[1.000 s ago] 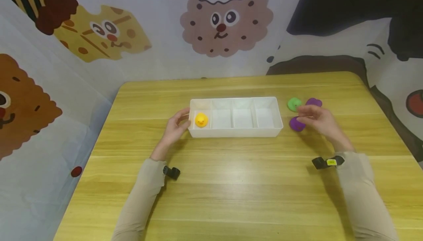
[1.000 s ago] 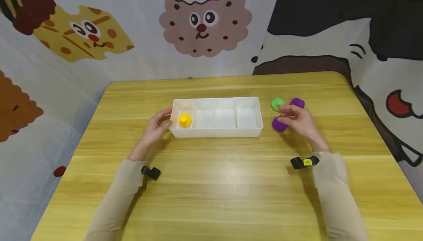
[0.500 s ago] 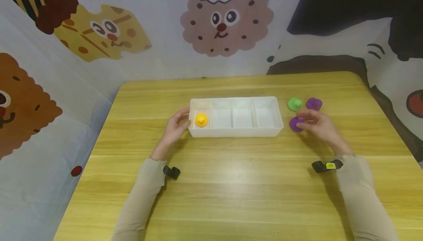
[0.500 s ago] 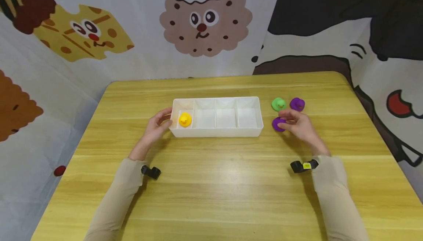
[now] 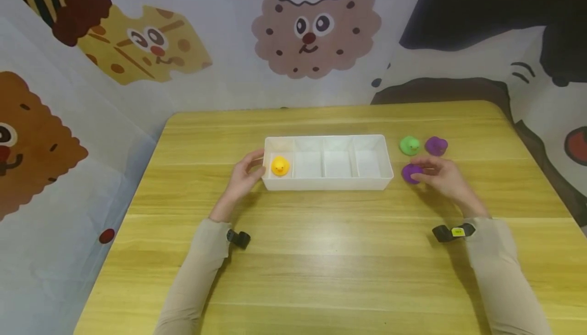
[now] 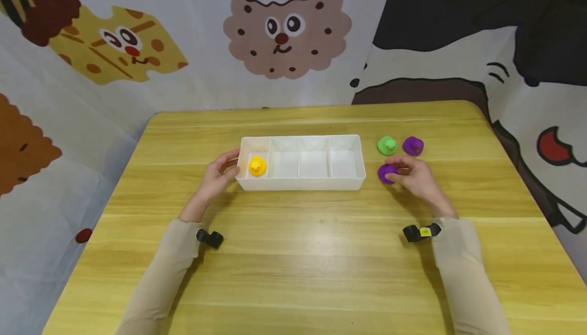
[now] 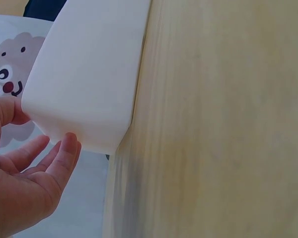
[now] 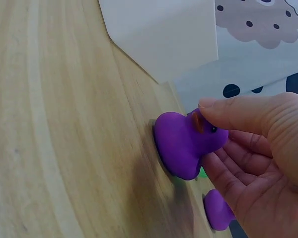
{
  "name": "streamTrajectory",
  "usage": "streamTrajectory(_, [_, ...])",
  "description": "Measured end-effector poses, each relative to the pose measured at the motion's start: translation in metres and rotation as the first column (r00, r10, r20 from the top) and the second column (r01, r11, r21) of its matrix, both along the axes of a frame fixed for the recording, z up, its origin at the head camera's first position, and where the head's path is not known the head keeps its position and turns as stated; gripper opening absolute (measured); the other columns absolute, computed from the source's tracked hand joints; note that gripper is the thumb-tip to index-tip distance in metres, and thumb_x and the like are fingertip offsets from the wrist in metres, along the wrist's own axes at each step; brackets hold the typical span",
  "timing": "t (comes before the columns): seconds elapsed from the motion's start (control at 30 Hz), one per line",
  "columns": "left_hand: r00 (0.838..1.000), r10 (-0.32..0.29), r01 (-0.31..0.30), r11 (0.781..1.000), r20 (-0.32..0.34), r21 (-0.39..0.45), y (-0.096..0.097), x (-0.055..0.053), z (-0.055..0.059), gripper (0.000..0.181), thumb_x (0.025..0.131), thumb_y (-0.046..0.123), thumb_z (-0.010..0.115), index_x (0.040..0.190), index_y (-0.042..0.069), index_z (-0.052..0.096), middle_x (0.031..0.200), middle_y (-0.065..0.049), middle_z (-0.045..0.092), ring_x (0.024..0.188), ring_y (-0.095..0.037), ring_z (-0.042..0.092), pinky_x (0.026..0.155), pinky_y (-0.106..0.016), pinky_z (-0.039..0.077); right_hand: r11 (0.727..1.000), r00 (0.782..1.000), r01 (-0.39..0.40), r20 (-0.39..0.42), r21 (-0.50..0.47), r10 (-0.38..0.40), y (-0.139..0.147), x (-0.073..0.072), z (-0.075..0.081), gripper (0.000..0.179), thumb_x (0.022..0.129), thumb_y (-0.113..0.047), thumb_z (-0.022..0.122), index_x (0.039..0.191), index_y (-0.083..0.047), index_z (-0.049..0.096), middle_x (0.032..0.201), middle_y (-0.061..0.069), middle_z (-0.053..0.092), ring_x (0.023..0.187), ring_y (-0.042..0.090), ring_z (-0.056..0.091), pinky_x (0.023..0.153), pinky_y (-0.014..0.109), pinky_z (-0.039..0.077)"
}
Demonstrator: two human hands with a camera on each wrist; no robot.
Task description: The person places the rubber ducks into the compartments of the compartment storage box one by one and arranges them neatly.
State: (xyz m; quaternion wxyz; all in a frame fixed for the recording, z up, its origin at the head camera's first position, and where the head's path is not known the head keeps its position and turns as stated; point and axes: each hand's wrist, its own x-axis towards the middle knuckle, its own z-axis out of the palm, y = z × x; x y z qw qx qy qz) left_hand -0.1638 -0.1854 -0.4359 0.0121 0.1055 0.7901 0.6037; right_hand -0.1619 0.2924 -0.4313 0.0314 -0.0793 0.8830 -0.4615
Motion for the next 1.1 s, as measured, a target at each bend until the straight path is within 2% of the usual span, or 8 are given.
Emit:
streamTrajectory(0.13, [1.0,0.0,0.0,1.0,0.0,-0.009,0.001,0.0,0.0,0.045,0.091,-0.004,0.051,0.135,-0.008,0.041,0.139,-0.023,0.041,0.122,-0.038,0.044,0.095,-0.047,0.046,1.0,1.0,0.018,-0.004,-0.005,-0.018,0.0,0.001,0.0,0.036,0.084,-0.008,0.07,0.114,0.008,0.058,0.106,0.011,0.065,0.083,-0.011,0.055,0.07,0.012,0.051])
streamTrajectory(0.37, [1.0,0.008,-0.007,1.0,0.014,-0.01,0.0,0.0,0.0,0.046,0.092,-0.003,0.052,0.136,-0.006,0.041,0.139,-0.02,0.042,0.122,-0.036,0.044,0.096,-0.046,0.046,0.998,0.999,0.041,-0.015,0.042,-0.04,0.002,-0.001,0.003,0.038,0.085,-0.015,0.07,0.115,0.006,0.06,0.109,0.022,0.063,0.081,-0.014,0.053,0.069,0.009,0.049])
streamTrajectory(0.53, [0.999,-0.004,0.003,1.0,0.033,0.007,0.0,0.0,0.002,0.046,0.092,-0.004,0.052,0.136,-0.007,0.04,0.14,-0.022,0.041,0.123,-0.038,0.043,0.097,-0.049,0.044,0.997,0.997,0.077,-0.025,0.026,-0.076,0.004,-0.002,0.008,0.037,0.084,-0.015,0.071,0.112,0.006,0.061,0.094,-0.01,0.067,0.079,-0.013,0.055,0.067,0.009,0.049])
streamTrajectory(0.63, [0.999,-0.011,0.01,1.0,0.037,0.013,0.003,0.005,0.013,0.047,0.091,-0.006,0.051,0.135,-0.011,0.038,0.14,-0.026,0.039,0.123,-0.041,0.042,0.097,-0.05,0.044,0.997,0.995,0.075,-0.06,-0.008,-0.075,0.005,-0.004,0.012,0.034,0.083,-0.011,0.071,0.109,0.009,0.061,0.089,-0.025,0.06,0.078,-0.012,0.056,0.067,0.009,0.05])
streamTrajectory(0.77, [0.999,-0.008,0.008,1.0,0.047,0.006,0.007,0.012,0.028,0.046,0.09,-0.009,0.049,0.134,-0.015,0.036,0.139,-0.03,0.038,0.123,-0.044,0.041,0.097,-0.05,0.044,0.998,0.991,0.066,-0.117,-0.025,-0.068,0.005,-0.007,0.018,0.031,0.082,-0.006,0.071,0.106,0.012,0.061,0.091,-0.026,0.057,0.077,-0.012,0.057,0.066,0.008,0.05])
streamTrajectory(0.87, [0.999,-0.004,0.004,1.0,0.053,0.002,0.008,0.013,0.031,0.046,0.09,-0.009,0.049,0.134,-0.015,0.036,0.139,-0.03,0.038,0.123,-0.045,0.041,0.097,-0.05,0.044,0.996,0.989,0.084,-0.121,-0.019,-0.085,0.005,-0.01,0.025,0.031,0.082,-0.007,0.072,0.106,0.011,0.062,0.09,-0.027,0.057,0.076,-0.011,0.057,0.064,0.009,0.05])
streamTrajectory(0.97, [0.998,-0.003,0.003,1.0,0.06,0.005,0.008,0.012,0.03,0.046,0.09,-0.009,0.049,0.134,-0.014,0.036,0.139,-0.03,0.038,0.123,-0.044,0.041,0.098,-0.05,0.043,0.995,0.989,0.098,-0.114,0.0,-0.097,0.006,-0.012,0.032,0.032,0.082,-0.009,0.072,0.106,0.01,0.063,0.089,-0.03,0.057,0.077,-0.011,0.057,0.064,0.008,0.049])
streamTrajectory(1.1, [0.999,-0.002,0.001,1.0,0.049,0.015,0.003,0.005,0.014,0.047,0.09,-0.007,0.051,0.135,-0.01,0.038,0.139,-0.026,0.04,0.123,-0.04,0.042,0.096,-0.045,0.046,0.994,0.99,0.098,-0.102,0.038,-0.094,0.008,-0.015,0.044,0.034,0.083,-0.012,0.072,0.108,0.01,0.062,0.086,-0.032,0.055,0.076,-0.012,0.056,0.064,0.007,0.048])
